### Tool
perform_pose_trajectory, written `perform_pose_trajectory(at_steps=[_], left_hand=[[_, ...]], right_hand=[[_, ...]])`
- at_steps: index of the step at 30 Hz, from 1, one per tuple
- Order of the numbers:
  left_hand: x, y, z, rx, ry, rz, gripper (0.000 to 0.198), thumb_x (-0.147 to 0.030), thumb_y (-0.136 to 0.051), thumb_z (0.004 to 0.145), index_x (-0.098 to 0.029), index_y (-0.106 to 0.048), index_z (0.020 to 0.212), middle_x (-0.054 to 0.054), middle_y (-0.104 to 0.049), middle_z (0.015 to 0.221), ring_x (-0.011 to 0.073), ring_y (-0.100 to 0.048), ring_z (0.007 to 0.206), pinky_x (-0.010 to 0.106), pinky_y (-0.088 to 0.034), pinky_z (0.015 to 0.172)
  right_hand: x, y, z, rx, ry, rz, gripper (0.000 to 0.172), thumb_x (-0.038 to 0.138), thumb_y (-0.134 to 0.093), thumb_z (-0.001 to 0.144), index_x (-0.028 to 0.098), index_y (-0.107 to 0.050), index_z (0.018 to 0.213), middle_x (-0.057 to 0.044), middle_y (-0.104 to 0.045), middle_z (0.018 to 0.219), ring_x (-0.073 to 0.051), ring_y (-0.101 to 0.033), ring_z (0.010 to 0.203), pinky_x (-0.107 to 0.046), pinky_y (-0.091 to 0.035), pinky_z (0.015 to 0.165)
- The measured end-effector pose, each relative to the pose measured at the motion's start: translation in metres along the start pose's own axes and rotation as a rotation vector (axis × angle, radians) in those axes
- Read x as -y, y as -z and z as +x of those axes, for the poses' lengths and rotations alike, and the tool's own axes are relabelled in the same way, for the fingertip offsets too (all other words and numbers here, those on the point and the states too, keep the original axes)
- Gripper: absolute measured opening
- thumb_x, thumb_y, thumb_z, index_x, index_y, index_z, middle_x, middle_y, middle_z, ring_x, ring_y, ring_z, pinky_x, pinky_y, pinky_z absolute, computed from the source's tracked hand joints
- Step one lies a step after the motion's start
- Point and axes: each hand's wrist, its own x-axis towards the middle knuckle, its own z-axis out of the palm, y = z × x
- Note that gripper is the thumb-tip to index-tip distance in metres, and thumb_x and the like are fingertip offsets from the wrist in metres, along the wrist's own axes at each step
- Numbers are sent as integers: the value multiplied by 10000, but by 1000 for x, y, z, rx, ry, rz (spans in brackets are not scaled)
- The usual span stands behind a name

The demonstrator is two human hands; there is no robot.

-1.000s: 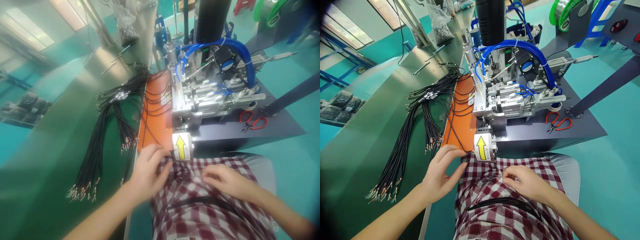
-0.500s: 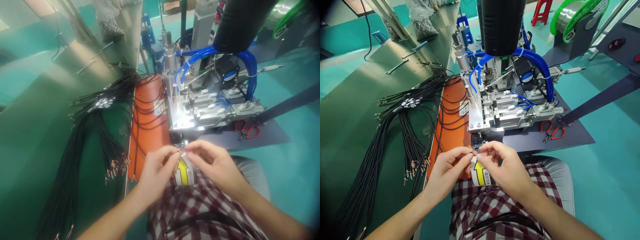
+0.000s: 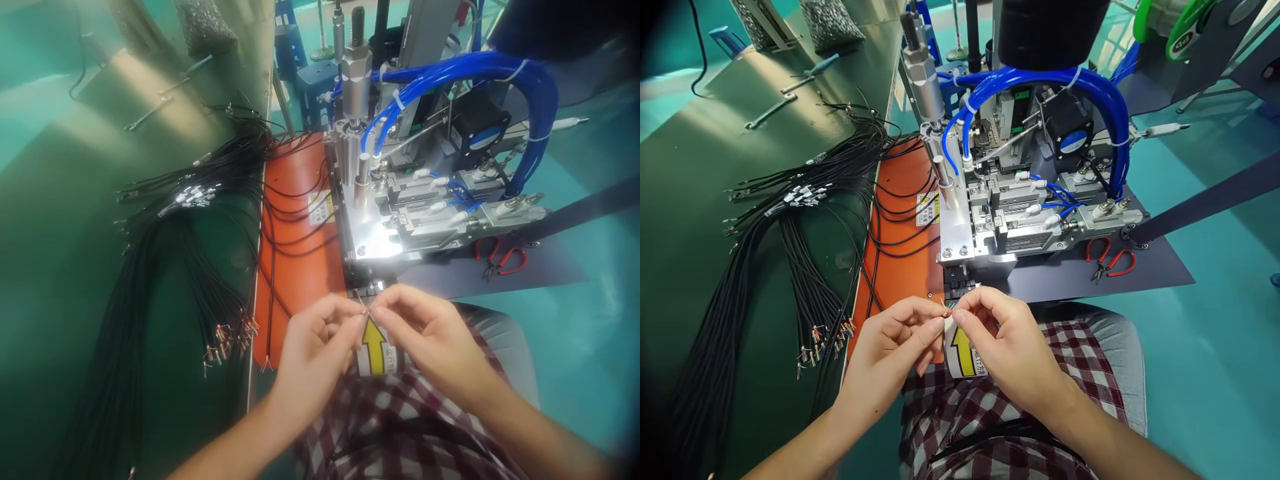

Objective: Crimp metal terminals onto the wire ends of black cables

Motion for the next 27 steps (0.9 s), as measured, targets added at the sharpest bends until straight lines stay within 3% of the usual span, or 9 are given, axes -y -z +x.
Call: perform_pose_trajectory(at_steps=[11, 19, 23, 27], left_hand=[[-4, -2, 3, -59, 78, -22, 218, -345, -681, 777, -136, -638, 826, -4, -601, 548, 57, -452, 370, 193, -379, 408], [1, 0, 2, -21, 58, -90, 200, -327, -658, 813, -138, -628, 870, -18, -597, 580, 38, -427, 375, 202, -416, 456], [2, 1, 3, -7, 80, -108, 174, -300, -650, 817, -136, -629, 873, -22, -592, 563, 28, -403, 371, 192, -399, 451], [-1, 1, 3, -6, 109, -86, 183, -303, -653, 806, -129, -635, 858, -9, -593, 539, 32, -394, 377, 155, -316, 396]], right_hand=[[-3, 2, -1, -64, -10, -75, 132, 305, -615, 863, 211, -671, 790, -10, -679, 708, -179, -614, 631, -271, -481, 532], [-9, -11, -5, -130, 100, -144, 163, 222, -581, 884, 202, -595, 722, 9, -614, 665, -134, -550, 583, -260, -451, 569], [-10, -3, -4, -97, 67, -137, 133, 252, -589, 889, 201, -647, 781, -6, -664, 731, -150, -586, 641, -260, -469, 595], [-7, 5, 1, -161, 41, -132, 133, 285, -593, 876, 190, -678, 838, -41, -707, 835, -192, -633, 738, -272, -504, 607]])
